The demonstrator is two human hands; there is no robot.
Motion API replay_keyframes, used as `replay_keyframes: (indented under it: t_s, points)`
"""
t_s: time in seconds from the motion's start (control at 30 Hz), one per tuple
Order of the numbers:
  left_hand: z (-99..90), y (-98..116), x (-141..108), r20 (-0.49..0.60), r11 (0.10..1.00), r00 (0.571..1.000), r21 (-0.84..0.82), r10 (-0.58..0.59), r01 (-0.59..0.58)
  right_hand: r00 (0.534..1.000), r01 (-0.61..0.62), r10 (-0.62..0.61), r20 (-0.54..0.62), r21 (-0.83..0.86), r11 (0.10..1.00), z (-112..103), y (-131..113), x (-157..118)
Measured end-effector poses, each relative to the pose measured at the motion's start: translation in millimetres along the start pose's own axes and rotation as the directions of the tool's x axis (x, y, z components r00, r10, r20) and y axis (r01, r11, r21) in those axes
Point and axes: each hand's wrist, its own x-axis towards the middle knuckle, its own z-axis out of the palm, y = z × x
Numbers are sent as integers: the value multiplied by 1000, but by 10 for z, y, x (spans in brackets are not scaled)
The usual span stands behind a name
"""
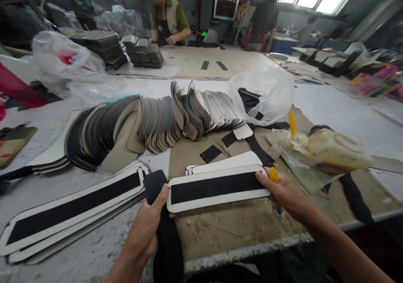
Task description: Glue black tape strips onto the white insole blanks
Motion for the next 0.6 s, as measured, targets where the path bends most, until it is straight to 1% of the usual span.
replay_keyframes:
  t_s: [0.1, 0.17, 0.27, 0.33, 0.47, 0.6]
  points:
    - [-16, -13, 7, -3, 999, 999, 15, 32, -32, 998, 47, -52, -35, -131, 990, 20, -5, 47]
    - [-24, -17, 18, -24, 998, 998, 28, 57, -56, 998, 35, -45, -51, -179, 983, 38, -16, 75]
    - [-52, -28, 49, -72, 996, 994, 50, 83, -79, 999, -24, 19, -28, -183, 983, 74, -52, 105]
    - [-81, -37, 69, -97, 996, 992, 54, 78, -73, 999, -47, 47, -6, -162, 986, 101, -89, 118]
    - [-124, -42, 90, -125, 997, 991, 62, 49, -42, 999, -32, 35, 15, -159, 987, 132, -153, 133]
    - [-106, -6, 80, -140, 999, 990, 33, 1, 4, 998, 22, -10, 61, -198, 980, 112, -164, 140]
